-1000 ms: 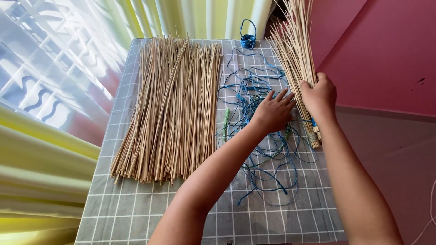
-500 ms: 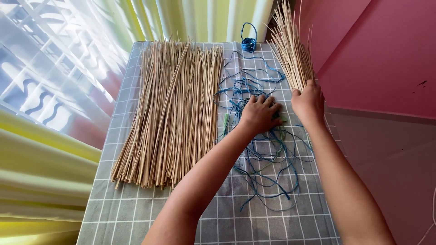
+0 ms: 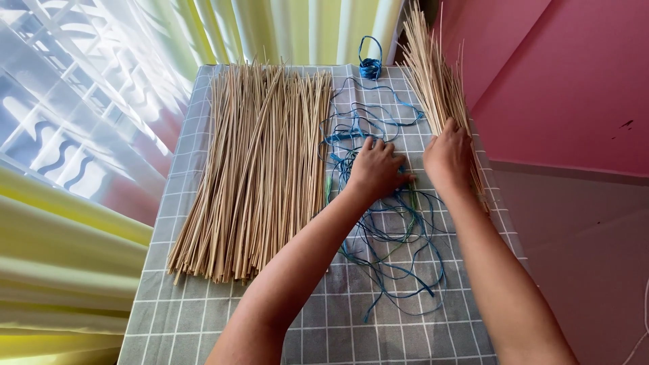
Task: Gathering and bundling thin wooden sticks on a table and securing them with blue string.
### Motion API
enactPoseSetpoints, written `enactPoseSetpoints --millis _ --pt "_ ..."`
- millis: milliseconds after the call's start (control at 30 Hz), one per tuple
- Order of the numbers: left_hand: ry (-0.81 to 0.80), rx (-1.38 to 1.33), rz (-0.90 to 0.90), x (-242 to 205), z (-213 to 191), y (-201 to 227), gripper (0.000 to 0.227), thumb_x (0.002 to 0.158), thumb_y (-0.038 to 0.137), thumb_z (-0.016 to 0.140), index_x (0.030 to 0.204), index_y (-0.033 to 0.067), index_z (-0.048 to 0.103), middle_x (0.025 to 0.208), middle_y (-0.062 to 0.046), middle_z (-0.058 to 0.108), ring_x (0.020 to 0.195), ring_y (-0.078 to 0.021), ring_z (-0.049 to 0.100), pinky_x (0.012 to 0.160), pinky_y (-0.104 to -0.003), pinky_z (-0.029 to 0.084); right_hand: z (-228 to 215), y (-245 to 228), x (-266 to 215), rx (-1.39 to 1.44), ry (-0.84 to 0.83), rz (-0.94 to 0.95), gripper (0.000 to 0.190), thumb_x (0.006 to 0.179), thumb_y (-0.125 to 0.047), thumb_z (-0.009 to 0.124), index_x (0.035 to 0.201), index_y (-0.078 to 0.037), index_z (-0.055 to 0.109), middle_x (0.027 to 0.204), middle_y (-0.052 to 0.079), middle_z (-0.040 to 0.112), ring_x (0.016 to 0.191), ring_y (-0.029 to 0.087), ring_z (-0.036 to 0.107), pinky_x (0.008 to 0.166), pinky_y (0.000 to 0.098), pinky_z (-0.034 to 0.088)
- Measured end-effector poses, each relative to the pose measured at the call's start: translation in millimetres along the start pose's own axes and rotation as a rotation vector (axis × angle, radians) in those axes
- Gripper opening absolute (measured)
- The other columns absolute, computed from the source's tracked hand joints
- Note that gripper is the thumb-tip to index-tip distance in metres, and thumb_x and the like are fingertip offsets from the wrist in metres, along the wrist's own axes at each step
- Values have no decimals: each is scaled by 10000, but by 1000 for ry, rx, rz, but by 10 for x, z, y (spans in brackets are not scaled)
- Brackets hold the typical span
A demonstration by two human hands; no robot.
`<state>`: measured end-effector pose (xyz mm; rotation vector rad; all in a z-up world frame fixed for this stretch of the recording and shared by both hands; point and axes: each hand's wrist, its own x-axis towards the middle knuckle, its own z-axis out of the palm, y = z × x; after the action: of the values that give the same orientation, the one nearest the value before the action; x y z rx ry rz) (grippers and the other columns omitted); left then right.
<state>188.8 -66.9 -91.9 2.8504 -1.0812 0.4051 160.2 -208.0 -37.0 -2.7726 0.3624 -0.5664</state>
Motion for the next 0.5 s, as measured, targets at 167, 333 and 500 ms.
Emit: enactPoseSetpoints --millis 167,333,500 --pt "198 -50 7 374 13 -78 425 1004 511 506 1051 196 787 1197 -128 679 1157 -319 616 1036 -486 386 -61 159 137 36 27 -6 421 1020 -108 568 1365 128 512 1172 371 598 1108 554 617 930 601 498" --pt "263 -93 -19 952 423 -153 283 997 345 545 1100 190 759 1182 -112 681 1150 -326 632 1006 -514 427 -87 250 186 92 -10 22 441 1043 -130 549 1398 125 492 1196 374 596 1134 567 601 953 621 475" --pt "24 -80 -95 1255 376 -163 606 986 213 656 1515 256 364 1530 -59 531 1481 -322 433 1176 -552 334 -220 175 158 128 10 38 466 1057 -150 543 1426 123 463 1191 387 570 1124 593 581 939 646 457"
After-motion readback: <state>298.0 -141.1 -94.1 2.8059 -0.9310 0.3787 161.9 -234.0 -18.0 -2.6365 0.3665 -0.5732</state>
